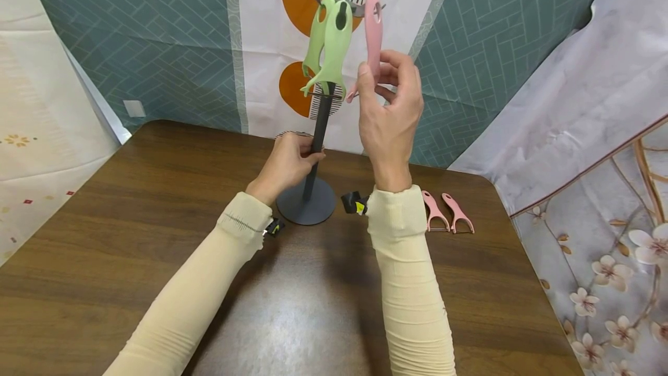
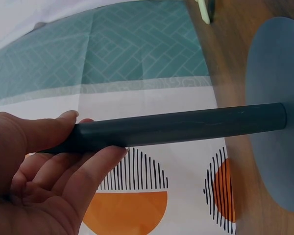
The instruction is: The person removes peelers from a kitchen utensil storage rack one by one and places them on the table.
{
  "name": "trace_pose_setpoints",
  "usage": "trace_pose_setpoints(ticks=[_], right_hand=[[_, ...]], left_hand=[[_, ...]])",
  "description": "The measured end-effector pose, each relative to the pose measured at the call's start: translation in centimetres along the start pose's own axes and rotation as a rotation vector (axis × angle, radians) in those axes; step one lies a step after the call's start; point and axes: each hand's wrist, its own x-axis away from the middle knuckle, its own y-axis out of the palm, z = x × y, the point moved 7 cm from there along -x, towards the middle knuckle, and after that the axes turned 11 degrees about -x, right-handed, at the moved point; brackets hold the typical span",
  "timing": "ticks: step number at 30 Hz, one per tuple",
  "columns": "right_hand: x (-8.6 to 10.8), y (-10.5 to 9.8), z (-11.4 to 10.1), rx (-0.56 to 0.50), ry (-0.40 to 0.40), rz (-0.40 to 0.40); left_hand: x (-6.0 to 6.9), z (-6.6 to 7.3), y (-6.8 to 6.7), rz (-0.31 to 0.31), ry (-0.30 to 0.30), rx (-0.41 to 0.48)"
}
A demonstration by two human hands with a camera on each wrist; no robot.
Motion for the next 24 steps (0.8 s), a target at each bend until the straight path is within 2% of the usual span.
trace_pose_setpoints(ticks=[24], right_hand=[[0.43,-1.03,-0.23,0.002,0.004,0.021]], left_hand=[[-0.11,-0.11,0.16,0.0,0.001,0.002]])
